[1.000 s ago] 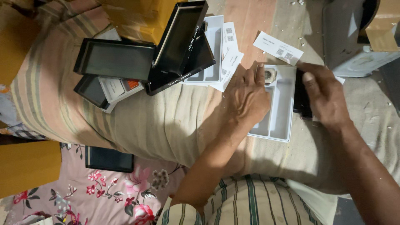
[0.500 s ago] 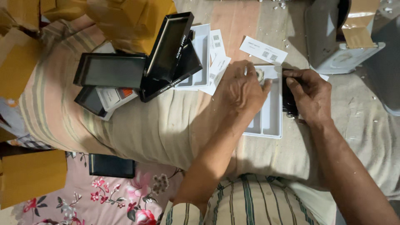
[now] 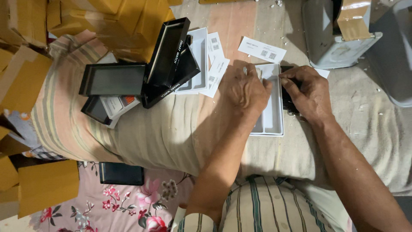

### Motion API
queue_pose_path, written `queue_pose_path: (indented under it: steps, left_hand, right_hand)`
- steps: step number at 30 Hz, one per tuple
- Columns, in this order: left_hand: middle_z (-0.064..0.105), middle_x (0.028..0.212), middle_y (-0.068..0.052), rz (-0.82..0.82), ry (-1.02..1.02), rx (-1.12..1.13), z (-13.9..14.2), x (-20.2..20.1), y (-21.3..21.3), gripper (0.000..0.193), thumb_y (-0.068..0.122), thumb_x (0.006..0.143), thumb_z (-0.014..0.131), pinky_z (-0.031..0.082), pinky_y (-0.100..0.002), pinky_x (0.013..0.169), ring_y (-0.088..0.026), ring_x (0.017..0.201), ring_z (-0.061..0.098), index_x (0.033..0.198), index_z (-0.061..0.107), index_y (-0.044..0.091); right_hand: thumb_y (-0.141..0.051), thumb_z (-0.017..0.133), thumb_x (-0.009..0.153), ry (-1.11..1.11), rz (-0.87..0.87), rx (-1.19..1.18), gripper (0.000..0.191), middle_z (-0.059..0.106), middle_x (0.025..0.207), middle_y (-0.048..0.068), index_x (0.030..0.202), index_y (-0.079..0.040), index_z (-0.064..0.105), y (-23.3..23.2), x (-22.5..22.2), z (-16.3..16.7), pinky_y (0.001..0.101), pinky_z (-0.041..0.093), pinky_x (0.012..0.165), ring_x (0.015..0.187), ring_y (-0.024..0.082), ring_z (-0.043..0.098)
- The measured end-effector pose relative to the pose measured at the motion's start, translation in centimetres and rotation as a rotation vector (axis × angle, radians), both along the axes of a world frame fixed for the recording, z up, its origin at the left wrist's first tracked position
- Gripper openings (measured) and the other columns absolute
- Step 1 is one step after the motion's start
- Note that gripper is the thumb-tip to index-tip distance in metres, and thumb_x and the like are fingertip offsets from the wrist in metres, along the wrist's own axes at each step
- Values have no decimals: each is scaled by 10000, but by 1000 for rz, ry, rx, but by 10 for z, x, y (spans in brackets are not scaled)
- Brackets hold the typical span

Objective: The person folds a small cardboard box and sets it aside. Then they open a white smartwatch box, remove the watch, strap, and charger, and place them into a white tray. They use a tape dispenser to apply clear tape to secure the items in the tray, then close the box and place a label on top.

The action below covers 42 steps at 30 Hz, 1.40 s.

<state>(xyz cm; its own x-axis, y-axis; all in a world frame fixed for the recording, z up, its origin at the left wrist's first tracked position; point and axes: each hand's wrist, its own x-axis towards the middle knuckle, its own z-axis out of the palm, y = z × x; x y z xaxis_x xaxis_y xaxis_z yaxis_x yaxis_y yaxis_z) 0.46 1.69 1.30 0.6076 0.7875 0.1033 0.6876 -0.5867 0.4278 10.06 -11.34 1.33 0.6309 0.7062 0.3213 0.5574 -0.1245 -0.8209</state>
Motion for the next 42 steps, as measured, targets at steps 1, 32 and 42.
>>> queue_pose_path:
  steps: [1, 32, 42]
  left_hand:
    - [628, 1207, -233, 10, 14, -22, 1, 1, -1, 735, 429, 807, 736, 569, -463, 762, -349, 998, 692, 1375, 527, 13]
    - [567, 1395, -204, 38, 165, -33, -5, 4, -2, 861, 520, 843, 666, 557, -433, 860, -305, 1060, 698, 1526, 409, 62]
    - [516, 1430, -245, -84, -517, -201, 5, -97, -15, 600, 304, 992, 517, 538, -459, 953, -376, 1103, 660, 1533, 424, 61]
  right_hand:
    - [-18, 734, 949, -6, 5, 8, 152, 705, 1089, 133, 1097, 3, 759, 0, 0, 0, 335, 523, 896, 1004, 217, 670]
    - [-20, 719, 956, -14, 5, 22, 128, 710, 1085, 136, 1075, 5, 758, 0, 1, -7, 351, 540, 866, 979, 236, 685]
    - [-242, 631, 918, -654, 108, -119, 567, 511, 1520, 275, 1416, 22, 570, -1, -7, -1, 534, 325, 1203, 1434, 419, 444]
